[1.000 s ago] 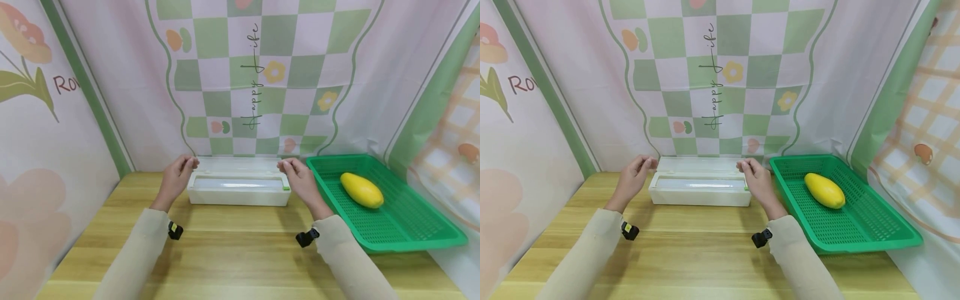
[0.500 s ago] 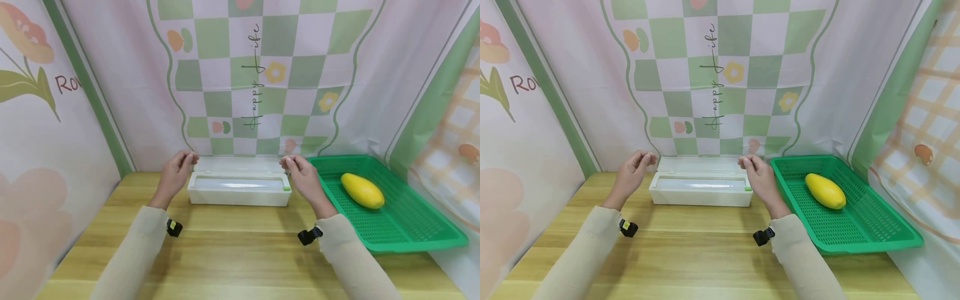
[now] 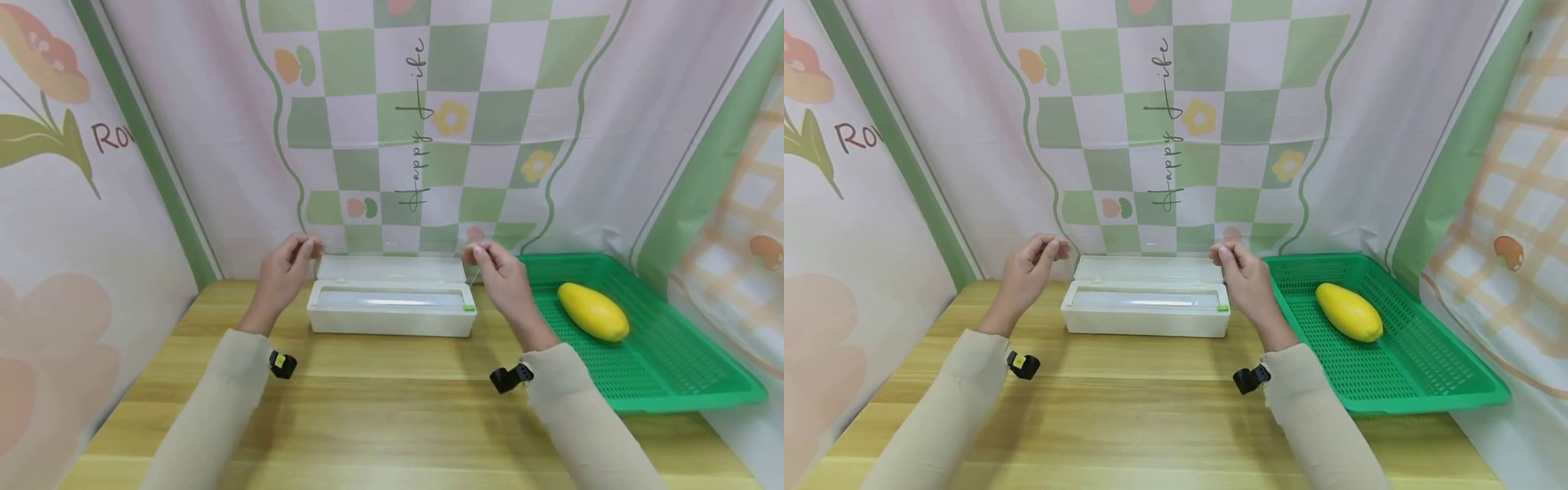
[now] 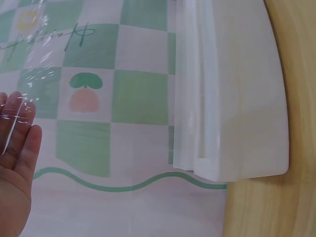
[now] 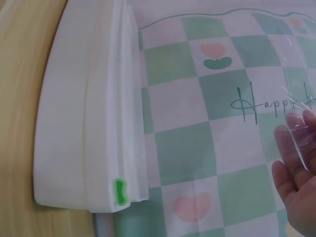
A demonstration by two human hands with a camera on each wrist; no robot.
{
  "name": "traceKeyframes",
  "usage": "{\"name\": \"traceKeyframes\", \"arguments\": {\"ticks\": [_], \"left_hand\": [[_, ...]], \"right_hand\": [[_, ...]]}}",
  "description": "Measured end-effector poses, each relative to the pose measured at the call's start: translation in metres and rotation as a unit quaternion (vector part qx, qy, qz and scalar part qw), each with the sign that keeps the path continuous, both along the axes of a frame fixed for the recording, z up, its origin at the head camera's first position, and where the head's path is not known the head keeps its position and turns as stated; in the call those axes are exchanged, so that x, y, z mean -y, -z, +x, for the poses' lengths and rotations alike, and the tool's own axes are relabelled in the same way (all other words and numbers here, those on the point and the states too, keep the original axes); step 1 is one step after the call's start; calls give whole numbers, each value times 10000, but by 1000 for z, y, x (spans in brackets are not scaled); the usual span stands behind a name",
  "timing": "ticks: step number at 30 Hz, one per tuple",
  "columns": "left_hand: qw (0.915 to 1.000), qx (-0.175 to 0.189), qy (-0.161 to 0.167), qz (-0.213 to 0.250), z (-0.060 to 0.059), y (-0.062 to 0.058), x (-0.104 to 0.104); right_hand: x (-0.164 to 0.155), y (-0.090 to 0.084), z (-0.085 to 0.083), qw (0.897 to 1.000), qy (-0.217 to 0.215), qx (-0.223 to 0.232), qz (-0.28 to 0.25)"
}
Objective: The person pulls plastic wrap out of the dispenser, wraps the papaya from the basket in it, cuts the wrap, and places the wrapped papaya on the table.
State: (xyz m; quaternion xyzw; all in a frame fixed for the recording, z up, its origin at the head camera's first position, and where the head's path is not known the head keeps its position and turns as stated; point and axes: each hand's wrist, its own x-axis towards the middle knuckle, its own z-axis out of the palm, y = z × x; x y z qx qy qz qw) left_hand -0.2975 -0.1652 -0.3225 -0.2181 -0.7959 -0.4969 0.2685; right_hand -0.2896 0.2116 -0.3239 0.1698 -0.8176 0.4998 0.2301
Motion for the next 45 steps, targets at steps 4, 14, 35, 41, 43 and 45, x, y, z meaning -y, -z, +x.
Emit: {"name": "traceKeyframes", "arguments": {"ticks": [4,14,35,41,43,45], "left_hand": [[9999,-96,-41,-5,1,-6,0],[9988,-387,234,163,1,-18,-1],[9983,-582,-40,94,8,-45,-2],[9977,-665,-50,137,8,-53,-2],[9975,-693,-71,134,8,-55,-2],[9973,-722,-99,124,8,-56,-2]], "right_hand": [[0,-7,3,9998,-55,146,-141],[5,-27,12,9999,21,102,-12],[0,-48,6,9997,-97,-197,115],[1,-56,10,9989,-235,-393,-7],[2,-59,11,9987,-256,-434,-20],[2,-62,12,9985,-276,-467,-56]]}}
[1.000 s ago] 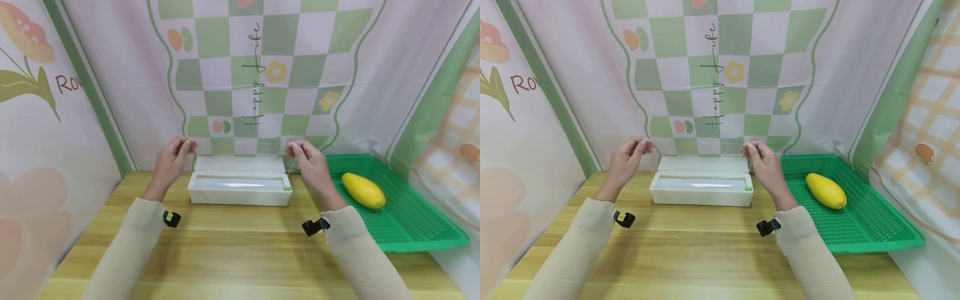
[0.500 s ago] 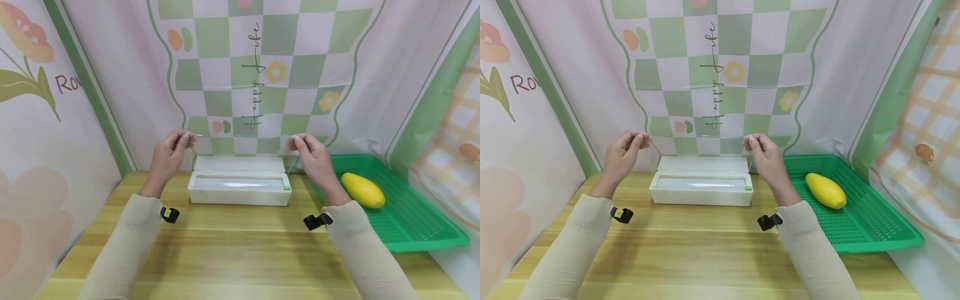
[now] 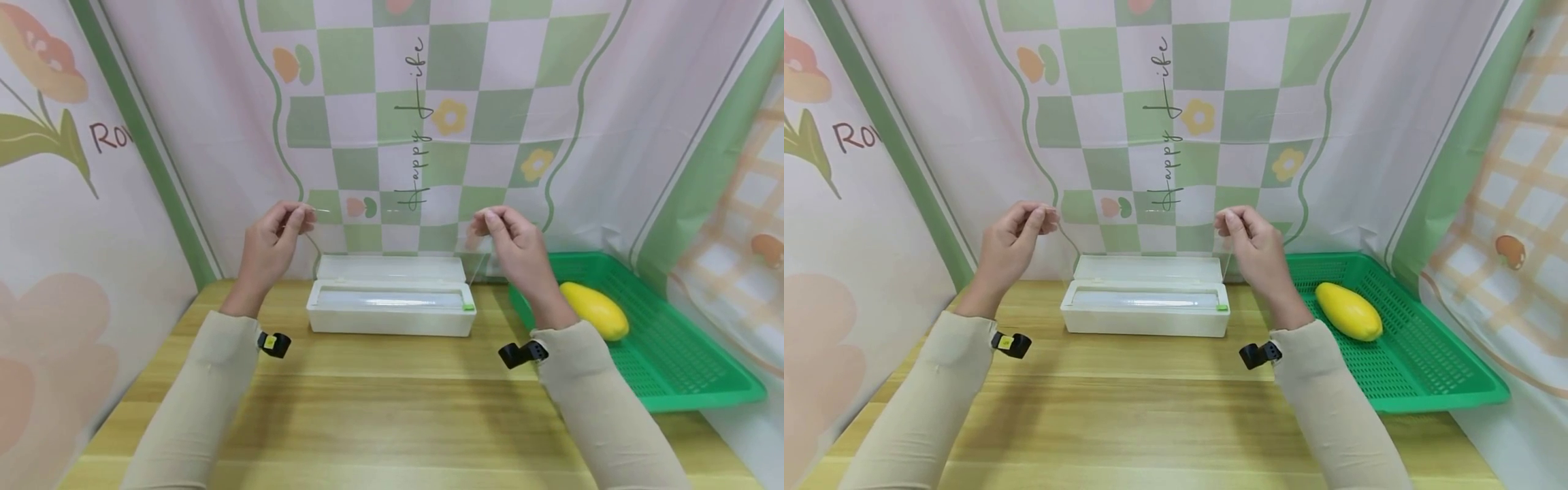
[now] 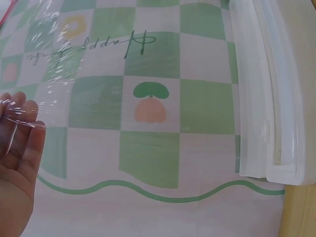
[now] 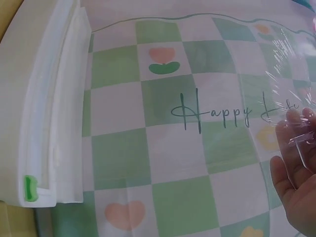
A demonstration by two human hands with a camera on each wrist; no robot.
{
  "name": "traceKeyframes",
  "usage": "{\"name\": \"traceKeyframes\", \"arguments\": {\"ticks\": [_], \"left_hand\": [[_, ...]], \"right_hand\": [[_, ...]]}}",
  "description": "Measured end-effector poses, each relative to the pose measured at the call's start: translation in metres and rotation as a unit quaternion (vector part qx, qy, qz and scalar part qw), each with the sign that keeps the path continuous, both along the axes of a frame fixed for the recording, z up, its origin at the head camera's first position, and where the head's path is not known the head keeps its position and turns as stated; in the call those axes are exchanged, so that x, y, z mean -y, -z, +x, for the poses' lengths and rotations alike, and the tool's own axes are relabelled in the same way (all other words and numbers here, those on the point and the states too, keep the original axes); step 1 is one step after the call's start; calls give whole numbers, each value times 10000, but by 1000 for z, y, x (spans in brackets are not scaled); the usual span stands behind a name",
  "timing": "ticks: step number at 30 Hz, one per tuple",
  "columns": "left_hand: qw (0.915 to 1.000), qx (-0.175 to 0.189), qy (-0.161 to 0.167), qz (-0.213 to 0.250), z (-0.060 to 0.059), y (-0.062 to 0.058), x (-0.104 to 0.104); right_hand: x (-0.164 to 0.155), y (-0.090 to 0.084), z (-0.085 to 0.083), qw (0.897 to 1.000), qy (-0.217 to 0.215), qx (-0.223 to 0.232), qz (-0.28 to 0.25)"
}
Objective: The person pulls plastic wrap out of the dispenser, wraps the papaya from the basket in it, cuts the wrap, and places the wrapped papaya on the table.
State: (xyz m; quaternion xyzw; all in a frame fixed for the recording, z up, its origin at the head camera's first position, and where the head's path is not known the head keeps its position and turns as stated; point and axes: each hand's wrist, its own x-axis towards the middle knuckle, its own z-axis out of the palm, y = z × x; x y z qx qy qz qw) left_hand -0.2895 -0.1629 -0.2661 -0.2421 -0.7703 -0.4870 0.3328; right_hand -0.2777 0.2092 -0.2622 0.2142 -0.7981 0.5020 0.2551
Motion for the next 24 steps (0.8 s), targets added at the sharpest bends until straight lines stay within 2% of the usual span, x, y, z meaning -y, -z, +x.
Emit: {"name": "traceKeyframes", "arguments": {"ticks": [24], "left_hand": [[9998,-184,-6,1,11,-25,1]], "right_hand": [[2,-25,3,9987,-93,-459,-198]]}}
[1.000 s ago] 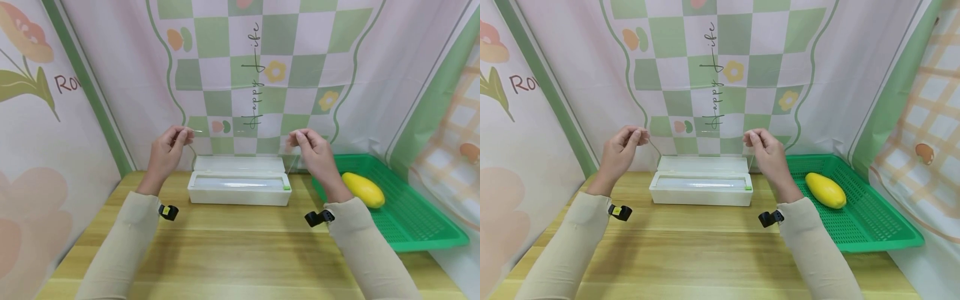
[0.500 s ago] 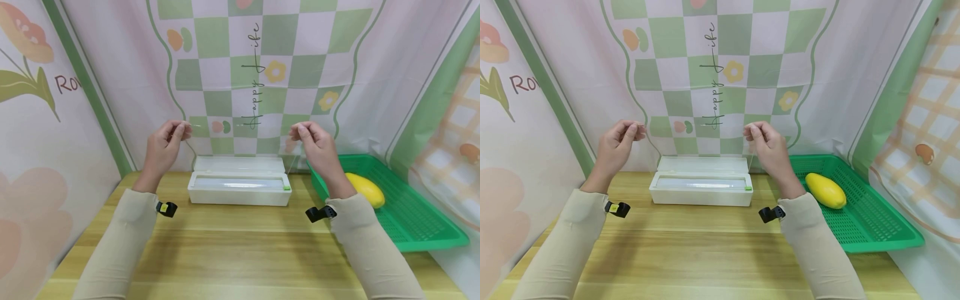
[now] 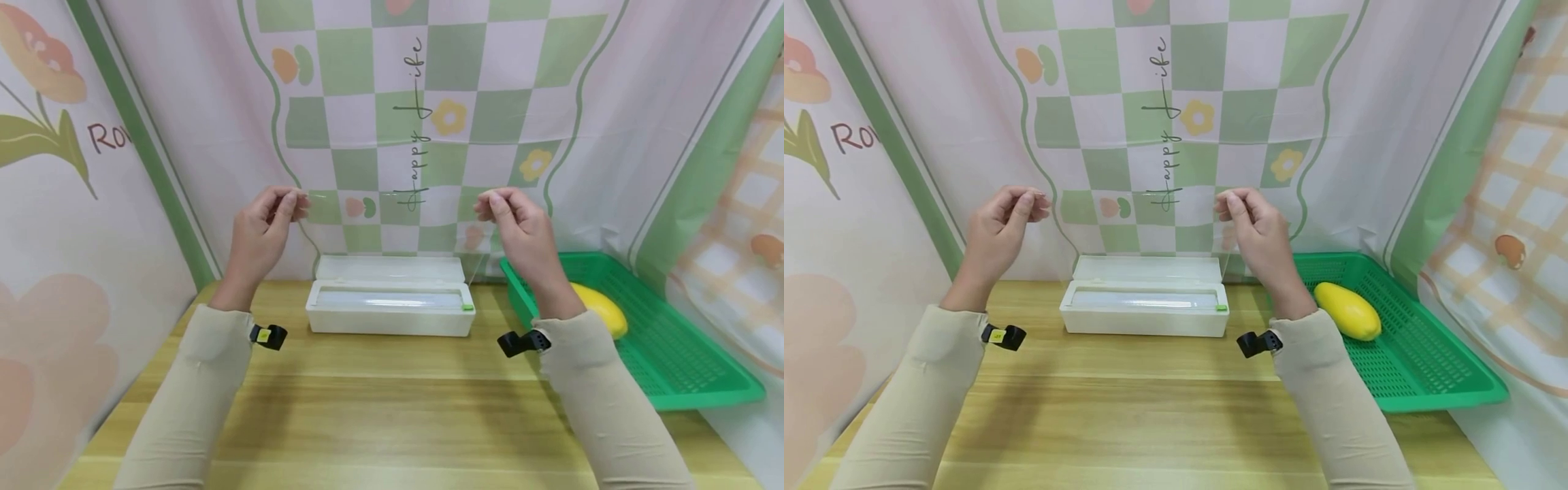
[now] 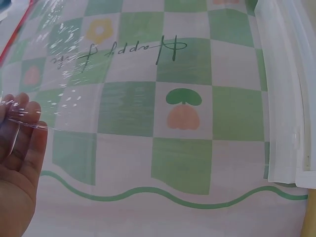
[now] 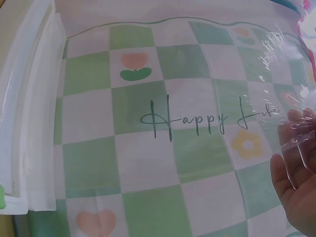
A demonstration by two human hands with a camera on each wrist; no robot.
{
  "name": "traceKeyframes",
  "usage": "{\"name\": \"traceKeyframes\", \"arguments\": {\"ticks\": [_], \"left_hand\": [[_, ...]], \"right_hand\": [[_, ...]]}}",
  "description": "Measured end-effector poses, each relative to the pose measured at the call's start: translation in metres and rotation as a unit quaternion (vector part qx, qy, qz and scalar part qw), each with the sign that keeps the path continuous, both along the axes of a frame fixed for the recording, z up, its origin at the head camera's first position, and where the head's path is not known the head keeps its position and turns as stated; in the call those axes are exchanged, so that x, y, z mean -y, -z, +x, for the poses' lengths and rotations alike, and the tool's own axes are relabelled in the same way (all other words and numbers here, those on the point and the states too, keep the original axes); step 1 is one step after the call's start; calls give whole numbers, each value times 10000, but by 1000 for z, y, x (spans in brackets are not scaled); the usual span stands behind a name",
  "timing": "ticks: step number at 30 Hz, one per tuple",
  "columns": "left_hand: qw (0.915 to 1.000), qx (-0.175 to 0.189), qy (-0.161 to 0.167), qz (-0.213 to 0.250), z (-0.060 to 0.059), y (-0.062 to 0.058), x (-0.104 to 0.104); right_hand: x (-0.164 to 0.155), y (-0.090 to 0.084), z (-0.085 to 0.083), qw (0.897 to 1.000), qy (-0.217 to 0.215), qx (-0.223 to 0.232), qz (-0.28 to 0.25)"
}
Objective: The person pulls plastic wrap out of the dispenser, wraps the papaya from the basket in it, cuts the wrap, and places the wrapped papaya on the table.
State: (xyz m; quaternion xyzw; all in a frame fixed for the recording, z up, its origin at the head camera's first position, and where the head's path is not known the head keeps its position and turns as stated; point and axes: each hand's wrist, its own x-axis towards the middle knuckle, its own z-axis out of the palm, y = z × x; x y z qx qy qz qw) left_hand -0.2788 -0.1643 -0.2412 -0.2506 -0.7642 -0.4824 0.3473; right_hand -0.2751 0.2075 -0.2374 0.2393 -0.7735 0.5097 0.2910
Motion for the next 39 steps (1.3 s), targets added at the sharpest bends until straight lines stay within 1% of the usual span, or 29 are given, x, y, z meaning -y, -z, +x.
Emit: {"name": "traceKeyframes", "arguments": {"ticks": [7,12,16,21,24,29,32,36,39], "left_hand": [[9998,-90,92,132,1,-2,2],[9999,-109,60,102,2,-2,4],[9998,-143,87,71,3,1,6],[9996,-215,184,1,9,5,8],[9993,-259,267,-36,14,8,10],[9985,-383,380,-35,19,13,12],[9980,-493,383,-58,22,16,14],[9977,-563,350,-133,26,18,14],[9978,-529,388,-132,29,19,14]], "right_hand": [[3,-4,0,9999,-113,-49,-103],[3,-6,1,9999,-122,-74,-95],[2,-3,3,9995,-250,-139,-91],[-1,2,7,9979,-578,-274,-139],[-3,6,11,9969,-705,-294,-209],[-4,11,17,9973,-641,-239,-250],[-4,14,21,9979,-574,-227,-196],[-5,18,25,9971,-669,-259,-259],[-6,20,27,9964,-731,-347,-267]]}}
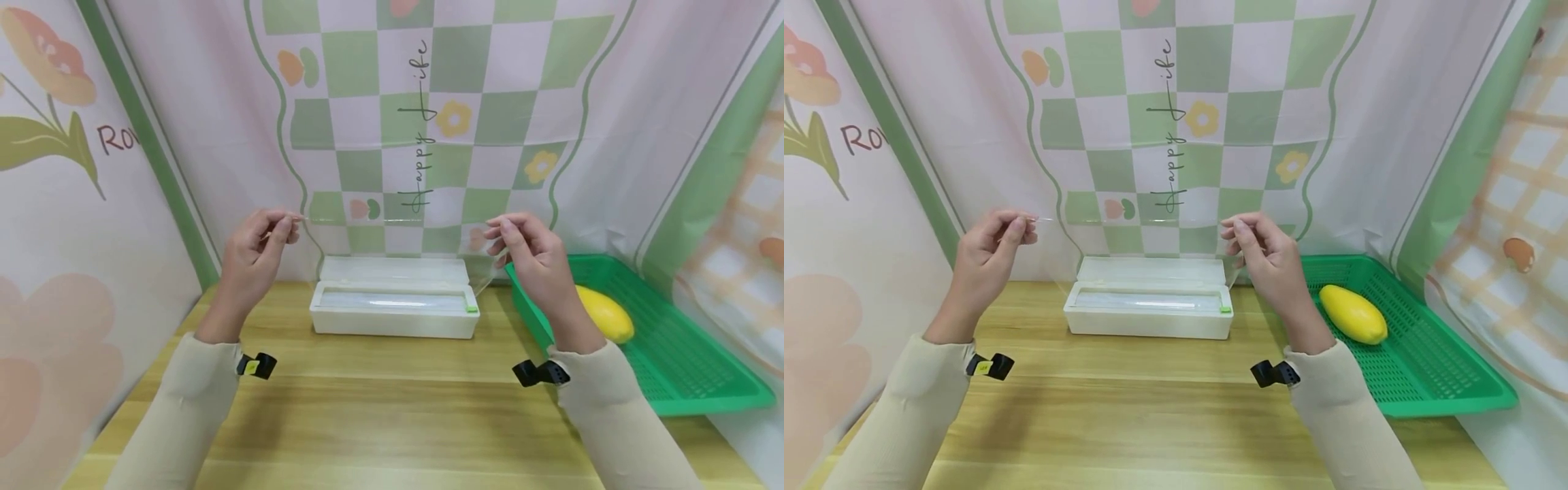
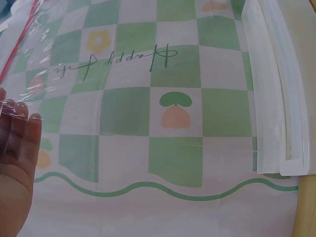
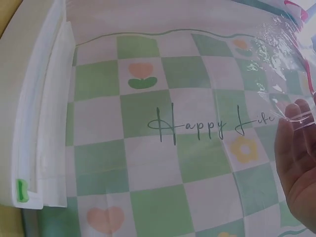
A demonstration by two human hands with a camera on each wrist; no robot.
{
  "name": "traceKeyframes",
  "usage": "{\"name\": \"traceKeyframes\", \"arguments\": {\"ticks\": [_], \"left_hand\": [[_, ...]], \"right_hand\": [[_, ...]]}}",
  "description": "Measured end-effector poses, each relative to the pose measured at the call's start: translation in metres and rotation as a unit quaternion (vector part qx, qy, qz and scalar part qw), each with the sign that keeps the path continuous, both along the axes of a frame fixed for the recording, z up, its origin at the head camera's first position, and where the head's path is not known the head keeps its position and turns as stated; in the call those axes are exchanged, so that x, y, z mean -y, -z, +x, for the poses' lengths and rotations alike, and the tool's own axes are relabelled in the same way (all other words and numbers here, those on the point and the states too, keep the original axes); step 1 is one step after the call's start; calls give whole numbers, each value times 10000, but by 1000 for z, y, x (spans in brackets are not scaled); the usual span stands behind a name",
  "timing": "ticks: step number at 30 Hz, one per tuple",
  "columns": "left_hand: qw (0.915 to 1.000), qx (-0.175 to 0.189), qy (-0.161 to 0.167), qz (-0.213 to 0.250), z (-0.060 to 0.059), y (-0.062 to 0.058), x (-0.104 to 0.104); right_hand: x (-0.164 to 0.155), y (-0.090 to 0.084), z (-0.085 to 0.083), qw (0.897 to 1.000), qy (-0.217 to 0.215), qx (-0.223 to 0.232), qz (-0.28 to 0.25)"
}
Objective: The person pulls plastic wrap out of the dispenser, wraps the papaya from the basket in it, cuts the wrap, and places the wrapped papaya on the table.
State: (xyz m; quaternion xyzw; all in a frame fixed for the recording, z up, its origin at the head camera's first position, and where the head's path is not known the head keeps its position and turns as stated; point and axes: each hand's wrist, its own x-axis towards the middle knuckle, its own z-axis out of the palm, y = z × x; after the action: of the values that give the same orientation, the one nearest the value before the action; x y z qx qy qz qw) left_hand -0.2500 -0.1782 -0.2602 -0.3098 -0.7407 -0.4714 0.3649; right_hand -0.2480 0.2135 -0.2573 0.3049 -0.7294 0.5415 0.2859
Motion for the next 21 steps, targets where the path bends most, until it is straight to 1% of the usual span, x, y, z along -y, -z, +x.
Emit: {"name": "traceKeyframes", "arguments": {"ticks": [5,10,14,21], "left_hand": [[9999,47,127,69,2,2,-1],[9996,166,183,139,3,6,-1],[9994,269,210,19,3,11,0],[9988,301,376,-120,6,21,1]], "right_hand": [[-2,5,4,9999,-100,-133,20],[-4,12,8,9996,-251,-133,-13],[-5,17,12,9992,-386,-122,-71],[-7,25,19,9994,-338,5,66]]}}
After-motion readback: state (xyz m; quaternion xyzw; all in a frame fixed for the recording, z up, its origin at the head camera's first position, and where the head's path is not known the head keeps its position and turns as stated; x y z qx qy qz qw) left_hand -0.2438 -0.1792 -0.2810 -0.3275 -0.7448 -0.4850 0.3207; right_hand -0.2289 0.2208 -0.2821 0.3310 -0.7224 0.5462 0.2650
